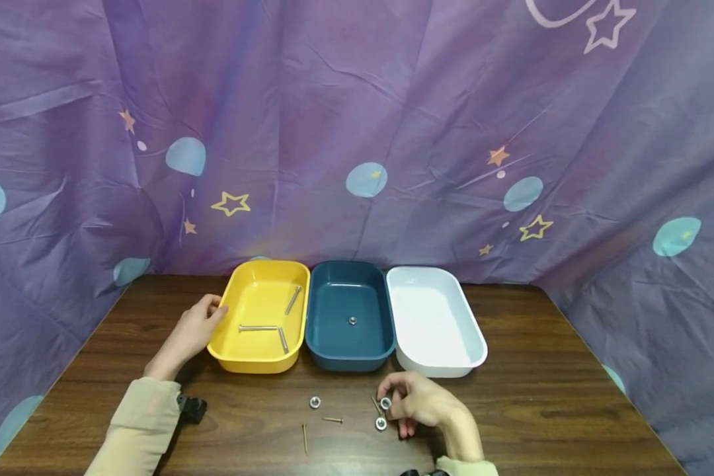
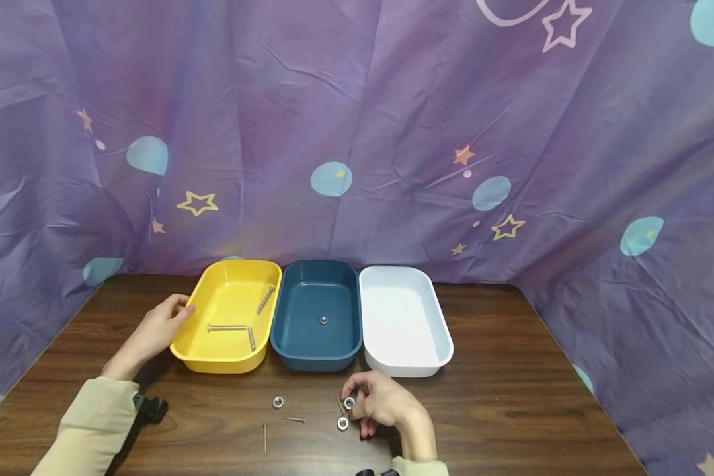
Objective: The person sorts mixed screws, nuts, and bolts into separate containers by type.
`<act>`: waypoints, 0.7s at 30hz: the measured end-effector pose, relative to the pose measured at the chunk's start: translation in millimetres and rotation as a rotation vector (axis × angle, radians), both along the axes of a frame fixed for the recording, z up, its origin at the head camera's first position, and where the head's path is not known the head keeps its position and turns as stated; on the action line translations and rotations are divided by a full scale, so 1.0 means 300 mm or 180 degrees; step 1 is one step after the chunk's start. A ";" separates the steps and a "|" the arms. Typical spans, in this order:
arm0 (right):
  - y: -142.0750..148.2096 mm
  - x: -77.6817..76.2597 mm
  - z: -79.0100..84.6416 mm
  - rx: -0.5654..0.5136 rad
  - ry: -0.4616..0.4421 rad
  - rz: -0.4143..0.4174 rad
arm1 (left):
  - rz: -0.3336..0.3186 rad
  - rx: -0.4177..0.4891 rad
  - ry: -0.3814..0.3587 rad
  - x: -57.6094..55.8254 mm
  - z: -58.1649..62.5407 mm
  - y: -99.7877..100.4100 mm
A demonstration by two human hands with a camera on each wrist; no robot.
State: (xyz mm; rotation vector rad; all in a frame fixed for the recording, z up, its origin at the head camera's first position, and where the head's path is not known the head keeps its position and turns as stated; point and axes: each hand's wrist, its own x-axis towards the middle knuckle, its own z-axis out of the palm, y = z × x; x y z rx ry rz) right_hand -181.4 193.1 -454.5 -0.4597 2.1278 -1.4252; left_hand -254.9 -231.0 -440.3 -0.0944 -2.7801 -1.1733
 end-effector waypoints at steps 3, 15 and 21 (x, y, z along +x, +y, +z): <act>-0.004 0.000 0.002 -0.0018 0.0079 0.0034 | 0.0003 0.0003 -0.0021 -0.001 -0.001 0.000; -0.022 -0.007 0.100 -0.0204 0.0438 0.0207 | 0.0015 0.0033 -0.0038 -0.008 -0.002 -0.008; -0.037 -0.026 0.146 -0.0318 0.0666 0.0244 | -0.0009 0.0064 -0.0055 -0.013 -0.011 -0.006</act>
